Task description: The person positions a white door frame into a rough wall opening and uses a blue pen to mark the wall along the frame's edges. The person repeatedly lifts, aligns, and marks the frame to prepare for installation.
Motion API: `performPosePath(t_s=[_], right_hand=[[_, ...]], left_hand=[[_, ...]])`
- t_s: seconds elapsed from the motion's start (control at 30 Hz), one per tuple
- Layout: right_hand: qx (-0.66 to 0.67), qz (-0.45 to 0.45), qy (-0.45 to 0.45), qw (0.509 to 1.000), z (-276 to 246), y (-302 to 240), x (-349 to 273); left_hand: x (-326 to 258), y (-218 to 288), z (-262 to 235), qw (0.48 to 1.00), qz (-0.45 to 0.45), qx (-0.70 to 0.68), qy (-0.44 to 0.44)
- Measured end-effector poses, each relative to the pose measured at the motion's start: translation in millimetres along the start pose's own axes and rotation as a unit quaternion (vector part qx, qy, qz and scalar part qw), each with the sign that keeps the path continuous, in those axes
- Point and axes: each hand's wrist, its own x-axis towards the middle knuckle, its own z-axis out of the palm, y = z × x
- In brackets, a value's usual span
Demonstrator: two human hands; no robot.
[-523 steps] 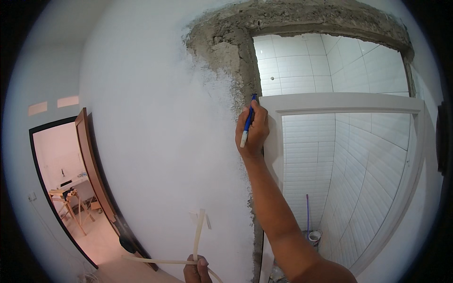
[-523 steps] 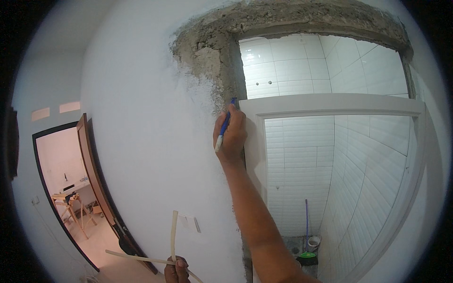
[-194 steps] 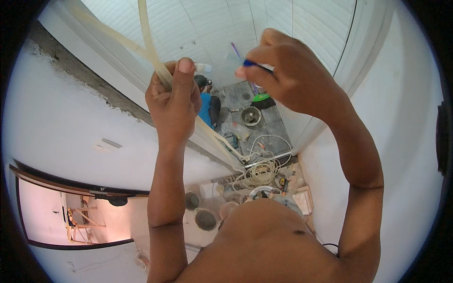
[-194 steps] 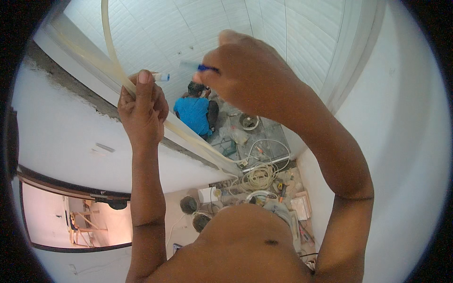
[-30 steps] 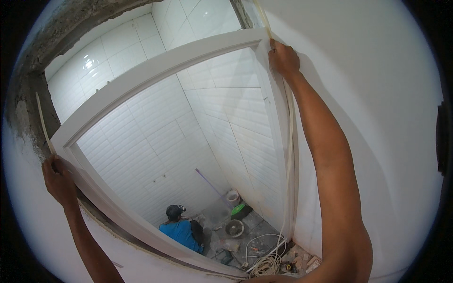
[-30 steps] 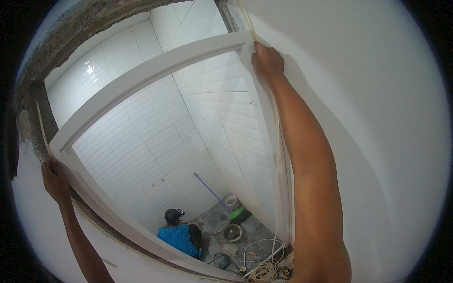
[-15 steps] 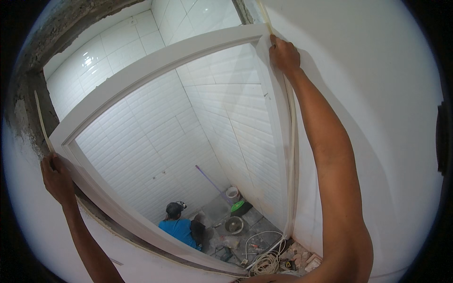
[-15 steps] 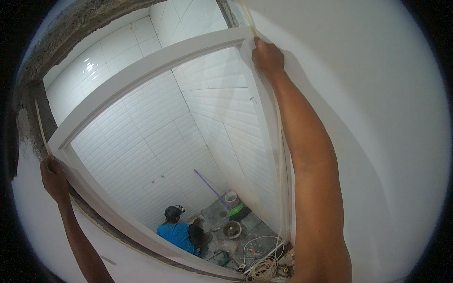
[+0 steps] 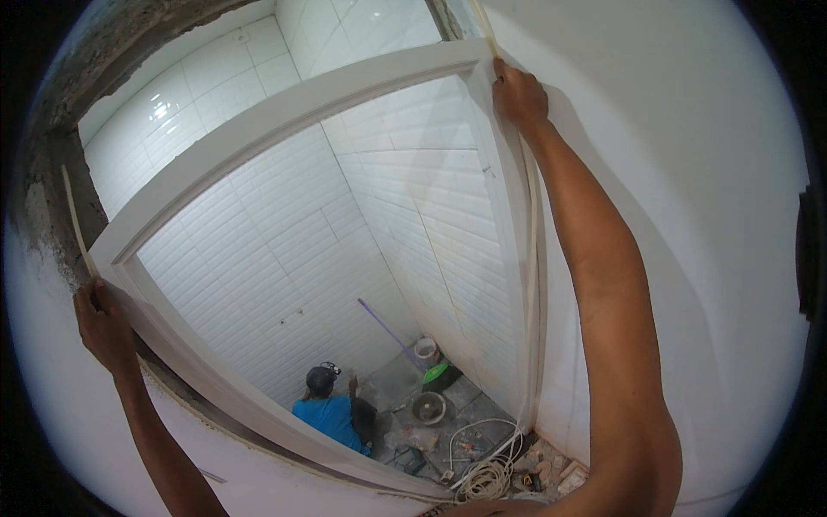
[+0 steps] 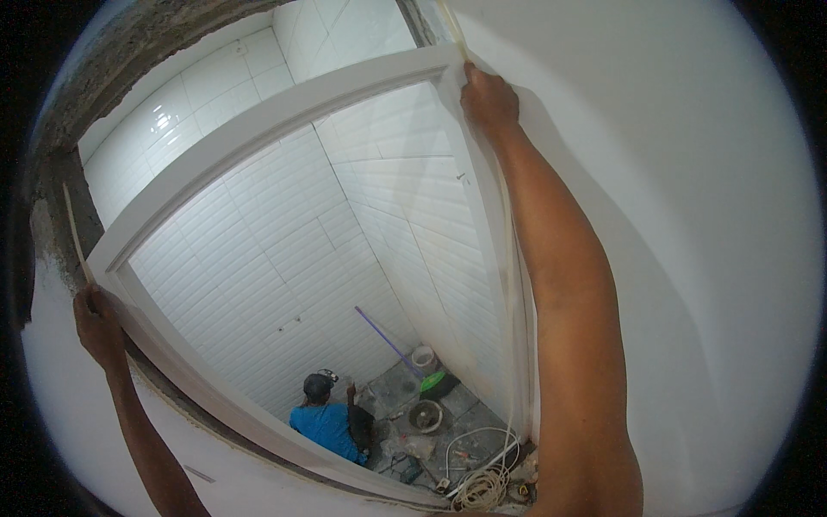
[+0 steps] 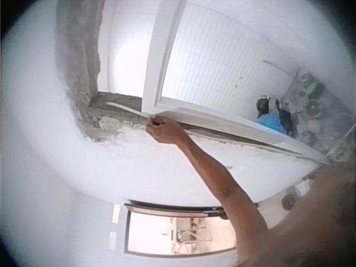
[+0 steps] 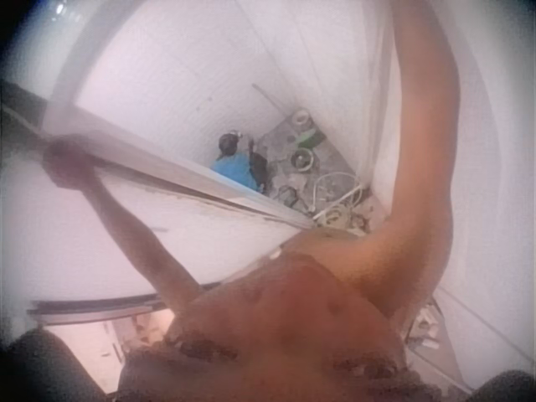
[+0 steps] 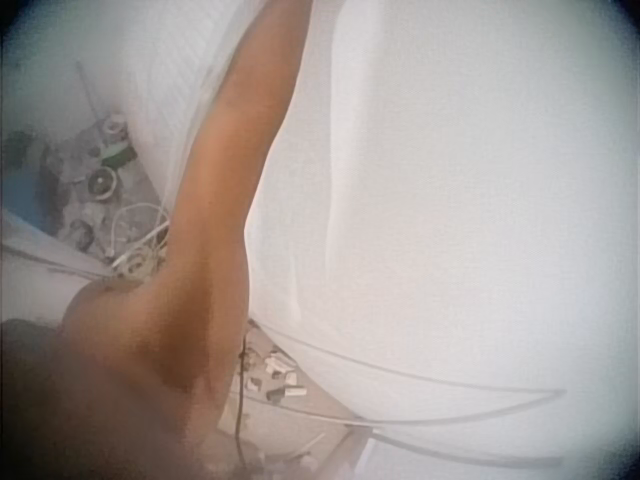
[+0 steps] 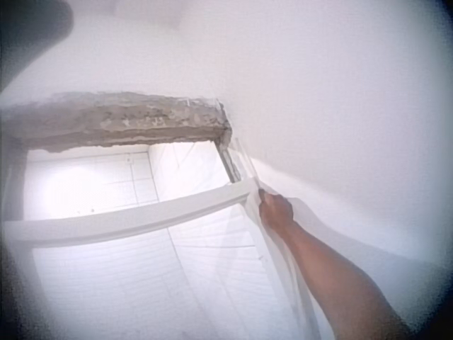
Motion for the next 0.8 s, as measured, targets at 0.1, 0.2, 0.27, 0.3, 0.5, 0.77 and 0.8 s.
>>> performPosePath(t_s=[0.1, 0.2, 0.27, 0.3, 0.5, 0.77, 0.8], right_hand=[[-0.001, 0.011, -0.023, 1.000, -3, -1, 1], [-0.003, 0.020, -0.042, 0.999, -3, 0, 2], [-0.002, 0.011, -0.025, 1.000, -1, 1, 2], [-0.007, 0.006, -0.016, 1.000, 1, 2, 2], [-0.006, 0.006, -0.021, 1.000, 2, 2, 4], [-0.023, 0.006, 0.002, 1.000, 4, 1, 6], [-0.025, 0.004, 0.000, 1.000, 4, 2, 7]], left_hand=[[-1, 1, 0, 1.000, -0.003, 0.012, 0.012], [-2, 2, 1, 1.000, -0.024, -0.002, -0.001], [-3, 4, 1, 1.000, -0.014, -0.021, 0.007], [-4, 4, 2, 1.000, -0.023, -0.016, 0.014], [-7, 9, 3, 0.997, -0.034, -0.068, 0.007], [-8, 14, 4, 0.998, -0.039, -0.042, -0.001], [-8, 14, 4, 0.998, -0.037, -0.043, 0.013]])
